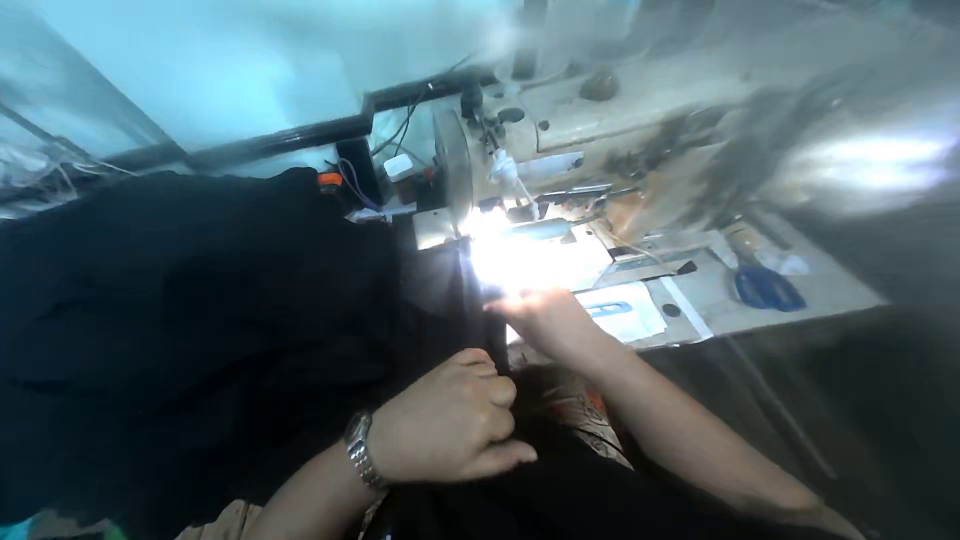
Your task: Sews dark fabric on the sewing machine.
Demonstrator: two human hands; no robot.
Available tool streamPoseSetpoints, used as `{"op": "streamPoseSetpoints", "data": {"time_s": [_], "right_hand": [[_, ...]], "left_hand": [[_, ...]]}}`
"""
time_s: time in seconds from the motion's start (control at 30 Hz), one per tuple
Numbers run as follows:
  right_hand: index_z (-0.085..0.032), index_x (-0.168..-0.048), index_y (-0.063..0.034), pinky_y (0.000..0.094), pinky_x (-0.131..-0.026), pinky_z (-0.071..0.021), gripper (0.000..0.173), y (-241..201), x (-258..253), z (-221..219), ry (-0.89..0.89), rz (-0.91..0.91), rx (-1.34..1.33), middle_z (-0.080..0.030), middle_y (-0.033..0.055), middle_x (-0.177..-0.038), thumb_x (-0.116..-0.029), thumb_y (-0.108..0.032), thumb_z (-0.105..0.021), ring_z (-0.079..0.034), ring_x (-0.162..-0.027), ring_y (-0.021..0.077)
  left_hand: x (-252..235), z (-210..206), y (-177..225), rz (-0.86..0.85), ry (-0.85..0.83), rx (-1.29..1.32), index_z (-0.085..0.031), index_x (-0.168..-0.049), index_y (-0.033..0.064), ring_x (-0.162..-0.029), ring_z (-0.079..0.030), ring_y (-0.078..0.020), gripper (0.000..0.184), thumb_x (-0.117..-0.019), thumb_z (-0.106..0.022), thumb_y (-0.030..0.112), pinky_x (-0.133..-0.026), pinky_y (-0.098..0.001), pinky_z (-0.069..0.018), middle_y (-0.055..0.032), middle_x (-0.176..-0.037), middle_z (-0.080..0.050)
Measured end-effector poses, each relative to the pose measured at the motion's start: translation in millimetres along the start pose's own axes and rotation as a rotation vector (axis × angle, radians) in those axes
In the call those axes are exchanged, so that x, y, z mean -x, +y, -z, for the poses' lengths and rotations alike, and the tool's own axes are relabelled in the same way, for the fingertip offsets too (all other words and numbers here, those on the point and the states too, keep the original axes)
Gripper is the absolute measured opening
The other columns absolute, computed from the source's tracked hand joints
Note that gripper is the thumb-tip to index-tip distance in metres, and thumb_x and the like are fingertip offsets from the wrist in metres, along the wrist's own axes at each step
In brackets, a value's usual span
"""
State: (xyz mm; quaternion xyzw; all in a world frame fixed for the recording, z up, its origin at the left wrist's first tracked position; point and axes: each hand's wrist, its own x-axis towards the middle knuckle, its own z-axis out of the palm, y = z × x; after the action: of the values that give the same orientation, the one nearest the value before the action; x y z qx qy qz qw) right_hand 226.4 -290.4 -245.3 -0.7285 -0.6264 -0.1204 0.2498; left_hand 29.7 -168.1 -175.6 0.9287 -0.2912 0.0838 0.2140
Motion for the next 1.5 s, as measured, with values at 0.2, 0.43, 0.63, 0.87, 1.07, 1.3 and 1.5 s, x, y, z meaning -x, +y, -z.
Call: {"op": "streamPoseSetpoints", "data": {"time_s": [0.2,0.43,0.63,0.87,1.07,1.3,1.5], "right_hand": [[-0.076,-0.104,-0.0136,0.0415,-0.084,-0.0603,0.019,-25.4,46.0,17.5,-0.146,0.081,-0.202,-0.073,0.0069,-0.115,-0.1012,-0.015,-0.058,-0.071,-0.099,0.0242],[-0.077,-0.113,-0.0167,0.0324,-0.089,-0.0576,0.024,-21.7,66.0,19.0,-0.037,0.062,-0.237,-0.074,0.0005,-0.122,-0.1039,-0.020,-0.055,-0.070,-0.103,0.0174],[-0.077,-0.106,-0.0120,0.0345,-0.092,-0.0594,0.023,-9.9,35.2,17.8,-0.047,0.023,-0.260,-0.075,0.0033,-0.118,-0.1045,-0.019,-0.055,-0.072,-0.108,0.0165],[-0.078,-0.111,-0.0162,0.0524,-0.065,-0.0593,0.026,13.5,-6.0,4.3,-0.087,-0.095,-0.172,-0.075,0.0105,-0.084,-0.1047,-0.029,-0.057,-0.074,-0.076,0.0305],[-0.081,-0.107,-0.0159,0.0525,-0.086,-0.0580,0.025,21.9,-26.6,-10.5,0.005,-0.181,-0.204,-0.077,0.0079,-0.103,-0.1024,-0.030,-0.061,-0.073,-0.100,0.0259],[-0.079,-0.113,-0.0156,0.0545,-0.086,-0.0567,0.024,19.8,-27.7,-4.9,-0.150,-0.315,-0.256,-0.076,0.0107,-0.100,-0.1040,-0.025,-0.059,-0.072,-0.097,0.0290],[-0.080,-0.105,-0.0160,0.0531,-0.066,-0.0603,0.019,6.9,-7.2,-19.4,0.065,-0.113,-0.138,-0.076,0.0106,-0.094,-0.0978,-0.013,-0.062,-0.075,-0.082,0.0311]], "left_hand": [[-6.7,-12.3,-38.6,0.448,0.078,-0.175,-0.070,-0.085,0.0103,-0.140,-0.051,-0.0218,0.056,-0.1075,-0.040,0.053,-0.121,-0.0564,-0.0304,-0.0019,-0.131,-0.068],[-13.6,-37.6,-63.7,0.885,0.088,-0.441,-0.056,-0.149,0.0183,-0.143,-0.046,-0.0423,0.062,-0.1058,-0.037,0.059,-0.114,-0.0617,-0.0384,-0.0210,-0.153,-0.050],[-18.0,-32.8,-103.4,0.814,0.191,-0.424,-0.068,-0.134,0.0141,-0.142,-0.049,-0.0370,0.043,-0.1076,-0.046,0.039,-0.120,-0.0525,-0.0369,-0.0220,-0.145,-0.057],[-27.1,-7.5,-166.2,0.721,0.311,-0.258,-0.071,-0.127,0.0104,-0.134,-0.056,-0.0303,0.030,-0.1012,-0.059,0.018,-0.114,-0.0506,-0.0444,-0.0124,-0.138,-0.064],[-26.9,-2.0,-216.3,0.677,0.479,-0.287,-0.075,-0.113,0.0078,-0.131,-0.059,-0.0314,0.021,-0.1011,-0.061,0.017,-0.111,-0.0475,-0.0476,-0.0165,-0.133,-0.066],[0.8,20.7,-132.5,0.438,0.619,-0.315,-0.070,-0.076,0.0033,-0.105,-0.066,-0.0255,0.042,-0.1052,-0.054,0.029,-0.106,-0.0472,-0.0472,-0.0103,-0.096,-0.071],[-5.6,4.7,-1.0,0.132,-0.062,0.240,-0.061,-0.088,0.0060,-0.064,-0.062,-0.0185,0.034,-0.0997,-0.067,0.037,-0.059,-0.0348,-0.0530,-0.0058,-0.070,-0.059]]}}
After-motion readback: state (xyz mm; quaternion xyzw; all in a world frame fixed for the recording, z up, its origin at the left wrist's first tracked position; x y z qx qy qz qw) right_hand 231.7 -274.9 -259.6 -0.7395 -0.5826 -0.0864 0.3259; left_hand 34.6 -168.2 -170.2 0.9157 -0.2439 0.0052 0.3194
